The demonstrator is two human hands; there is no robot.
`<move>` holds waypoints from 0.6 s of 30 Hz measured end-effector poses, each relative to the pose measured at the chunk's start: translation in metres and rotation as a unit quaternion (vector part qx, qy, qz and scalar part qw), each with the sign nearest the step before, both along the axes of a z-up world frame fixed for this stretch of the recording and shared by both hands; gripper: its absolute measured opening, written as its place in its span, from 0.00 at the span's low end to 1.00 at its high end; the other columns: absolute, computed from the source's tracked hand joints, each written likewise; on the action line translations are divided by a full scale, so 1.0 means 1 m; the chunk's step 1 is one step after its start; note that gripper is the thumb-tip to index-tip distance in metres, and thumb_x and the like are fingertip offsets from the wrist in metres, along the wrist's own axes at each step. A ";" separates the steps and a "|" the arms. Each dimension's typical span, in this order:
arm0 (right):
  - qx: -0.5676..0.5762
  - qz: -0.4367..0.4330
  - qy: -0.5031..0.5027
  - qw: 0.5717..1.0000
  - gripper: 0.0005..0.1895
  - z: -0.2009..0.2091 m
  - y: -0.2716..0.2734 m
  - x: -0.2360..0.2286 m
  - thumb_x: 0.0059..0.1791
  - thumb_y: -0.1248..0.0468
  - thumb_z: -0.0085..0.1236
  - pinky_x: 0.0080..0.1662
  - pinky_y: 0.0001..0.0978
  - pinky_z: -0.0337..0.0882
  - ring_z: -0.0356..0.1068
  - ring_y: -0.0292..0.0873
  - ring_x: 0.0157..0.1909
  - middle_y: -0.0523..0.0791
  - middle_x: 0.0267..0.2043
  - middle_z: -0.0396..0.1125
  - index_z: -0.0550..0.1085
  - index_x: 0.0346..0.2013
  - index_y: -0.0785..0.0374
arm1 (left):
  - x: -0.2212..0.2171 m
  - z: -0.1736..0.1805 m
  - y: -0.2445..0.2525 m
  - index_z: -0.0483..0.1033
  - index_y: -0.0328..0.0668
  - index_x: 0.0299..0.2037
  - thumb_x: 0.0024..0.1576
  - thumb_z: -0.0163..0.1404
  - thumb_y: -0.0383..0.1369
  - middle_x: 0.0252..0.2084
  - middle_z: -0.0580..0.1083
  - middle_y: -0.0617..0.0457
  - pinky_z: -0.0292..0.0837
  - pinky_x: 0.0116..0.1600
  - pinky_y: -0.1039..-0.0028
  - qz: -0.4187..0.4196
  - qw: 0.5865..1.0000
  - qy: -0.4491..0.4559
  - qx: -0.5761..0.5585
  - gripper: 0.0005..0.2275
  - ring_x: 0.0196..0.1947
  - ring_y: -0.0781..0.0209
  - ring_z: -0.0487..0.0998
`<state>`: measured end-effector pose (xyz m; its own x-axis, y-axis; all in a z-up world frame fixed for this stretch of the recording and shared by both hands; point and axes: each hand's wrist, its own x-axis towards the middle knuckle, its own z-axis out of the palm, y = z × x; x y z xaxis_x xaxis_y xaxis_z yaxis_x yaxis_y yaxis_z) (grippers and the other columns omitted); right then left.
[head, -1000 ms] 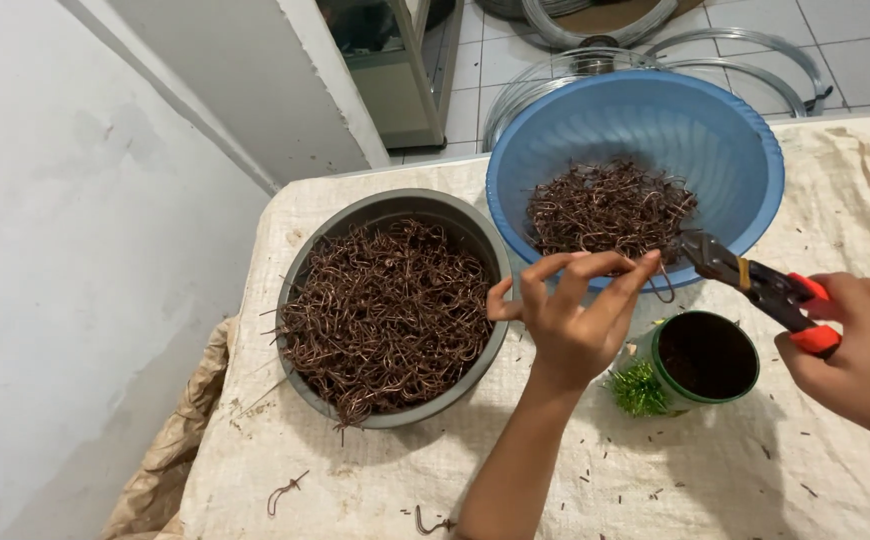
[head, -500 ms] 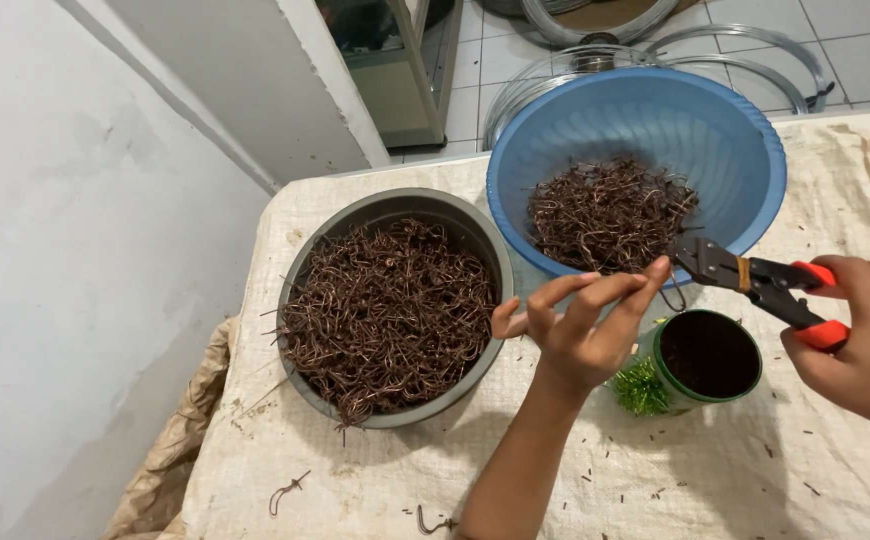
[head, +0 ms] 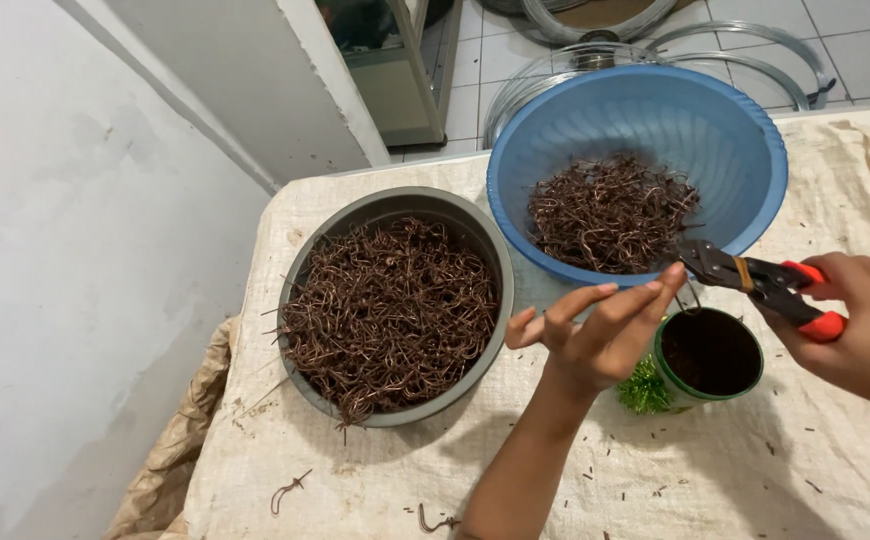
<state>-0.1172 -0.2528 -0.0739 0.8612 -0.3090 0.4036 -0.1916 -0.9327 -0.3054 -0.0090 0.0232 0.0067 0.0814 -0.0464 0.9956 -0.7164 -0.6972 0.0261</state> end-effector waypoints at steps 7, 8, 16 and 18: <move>-0.051 0.035 -0.079 0.995 0.15 -0.008 -0.005 0.009 0.48 0.55 0.73 0.44 0.34 0.69 0.75 0.43 0.41 0.42 0.35 0.72 0.76 0.40 0.58 | 0.002 -0.012 -0.009 0.81 0.77 0.29 0.44 0.78 0.52 0.47 0.72 0.82 0.42 0.60 0.65 0.012 0.998 -0.054 -0.009 0.14 0.50 0.74 0.69; -0.050 0.034 -0.078 0.995 0.15 -0.005 0.000 0.009 0.48 0.55 0.73 0.44 0.34 0.69 0.75 0.43 0.41 0.42 0.35 0.72 0.76 0.40 0.58 | 0.000 -0.011 -0.006 0.81 0.77 0.29 0.44 0.78 0.52 0.47 0.72 0.82 0.42 0.60 0.65 0.011 0.999 -0.053 -0.008 0.14 0.50 0.74 0.69; -0.182 -0.075 -0.001 0.980 0.16 -0.008 0.007 0.014 0.54 0.43 0.59 0.34 0.29 0.56 0.69 0.38 0.35 0.33 0.30 0.65 0.69 0.32 0.46 | 0.000 -0.010 -0.004 0.82 0.75 0.33 0.45 0.77 0.52 0.44 0.71 0.84 0.43 0.58 0.66 0.042 0.999 -0.020 0.018 0.15 0.49 0.75 0.67; -0.152 -0.084 0.038 0.984 0.19 0.005 0.021 0.011 0.52 0.40 0.59 0.34 0.30 0.57 0.69 0.39 0.34 0.34 0.29 0.65 0.69 0.31 0.47 | 0.001 -0.013 0.000 0.81 0.73 0.34 0.45 0.78 0.53 0.45 0.71 0.84 0.41 0.61 0.65 0.038 0.999 -0.015 0.015 0.17 0.51 0.75 0.68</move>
